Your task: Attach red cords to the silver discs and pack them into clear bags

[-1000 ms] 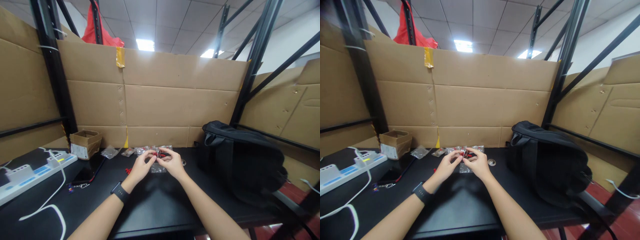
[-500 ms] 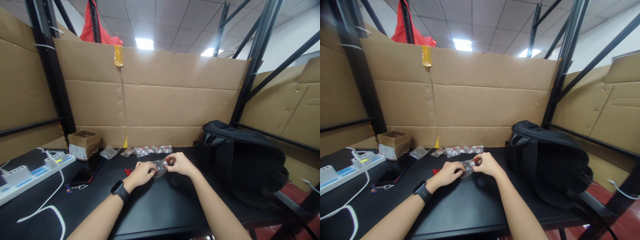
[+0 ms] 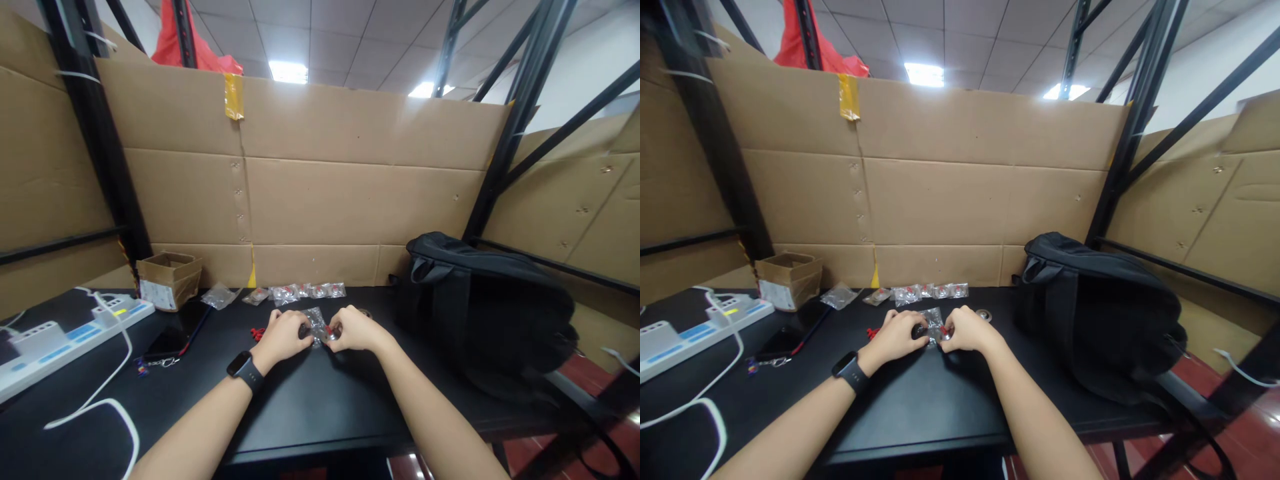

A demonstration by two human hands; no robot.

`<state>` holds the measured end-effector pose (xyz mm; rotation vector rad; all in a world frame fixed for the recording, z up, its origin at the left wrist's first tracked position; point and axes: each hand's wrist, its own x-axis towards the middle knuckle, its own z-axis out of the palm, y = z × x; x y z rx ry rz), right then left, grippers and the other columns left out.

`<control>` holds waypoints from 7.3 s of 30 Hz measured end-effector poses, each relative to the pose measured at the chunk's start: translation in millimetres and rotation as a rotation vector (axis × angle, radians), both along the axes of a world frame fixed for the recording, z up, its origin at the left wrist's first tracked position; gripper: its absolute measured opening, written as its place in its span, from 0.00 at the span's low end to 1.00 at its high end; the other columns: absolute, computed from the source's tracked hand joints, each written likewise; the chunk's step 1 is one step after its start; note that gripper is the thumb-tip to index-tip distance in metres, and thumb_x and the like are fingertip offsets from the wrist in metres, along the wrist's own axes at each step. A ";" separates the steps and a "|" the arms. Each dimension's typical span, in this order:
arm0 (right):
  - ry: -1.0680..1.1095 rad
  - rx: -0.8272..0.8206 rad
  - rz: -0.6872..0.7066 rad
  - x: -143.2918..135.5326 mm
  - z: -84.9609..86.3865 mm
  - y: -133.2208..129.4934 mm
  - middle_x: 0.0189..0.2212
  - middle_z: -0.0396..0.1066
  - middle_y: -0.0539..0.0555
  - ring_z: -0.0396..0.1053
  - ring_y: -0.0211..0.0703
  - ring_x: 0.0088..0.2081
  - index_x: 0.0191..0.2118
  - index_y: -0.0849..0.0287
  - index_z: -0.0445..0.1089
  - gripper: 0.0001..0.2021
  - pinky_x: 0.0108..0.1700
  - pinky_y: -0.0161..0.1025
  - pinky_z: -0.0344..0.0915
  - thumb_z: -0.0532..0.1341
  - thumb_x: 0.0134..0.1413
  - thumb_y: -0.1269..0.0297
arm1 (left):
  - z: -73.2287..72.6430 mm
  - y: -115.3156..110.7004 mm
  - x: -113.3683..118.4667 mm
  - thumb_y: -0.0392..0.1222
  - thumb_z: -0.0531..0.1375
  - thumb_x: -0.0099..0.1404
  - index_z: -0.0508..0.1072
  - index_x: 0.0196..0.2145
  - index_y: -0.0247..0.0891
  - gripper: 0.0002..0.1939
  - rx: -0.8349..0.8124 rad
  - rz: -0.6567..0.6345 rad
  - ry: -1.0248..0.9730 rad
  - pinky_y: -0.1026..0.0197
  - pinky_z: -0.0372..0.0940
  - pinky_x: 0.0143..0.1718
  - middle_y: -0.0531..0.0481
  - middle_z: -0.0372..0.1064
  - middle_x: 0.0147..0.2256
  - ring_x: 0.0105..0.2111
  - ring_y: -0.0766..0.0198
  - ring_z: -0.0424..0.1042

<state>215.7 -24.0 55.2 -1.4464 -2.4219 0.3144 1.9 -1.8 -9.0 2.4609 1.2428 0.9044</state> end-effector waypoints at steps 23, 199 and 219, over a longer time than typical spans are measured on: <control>0.014 -0.063 0.046 7.2 -4.5 6.9 0.20 0.73 0.48 0.71 0.38 0.24 0.25 0.59 0.77 0.06 0.26 0.31 0.59 0.67 0.40 0.62 | -3.1 7.4 8.0 0.29 0.51 0.64 0.76 0.34 0.41 0.15 0.207 -0.078 0.145 0.57 0.55 0.40 0.48 0.76 0.35 0.34 0.60 0.72; 0.033 0.038 0.025 -10.2 -35.8 23.7 0.45 0.76 0.54 0.66 0.52 0.51 0.49 0.48 0.74 0.12 0.55 0.53 0.54 0.58 0.61 0.62 | 1.6 -7.3 3.8 0.36 0.53 0.65 0.71 0.38 0.43 0.08 0.084 0.104 0.093 0.50 0.53 0.49 0.47 0.74 0.39 0.46 0.52 0.66; 0.641 -0.214 0.058 -29.4 -29.4 66.1 0.30 0.76 0.51 0.74 0.44 0.34 0.48 0.59 0.67 0.20 0.40 0.39 0.67 0.67 0.52 0.56 | 16.0 23.8 -40.2 0.45 0.61 0.61 0.62 0.56 0.48 0.25 -0.185 0.073 -0.329 0.55 0.58 0.51 0.55 0.78 0.35 0.44 0.56 0.75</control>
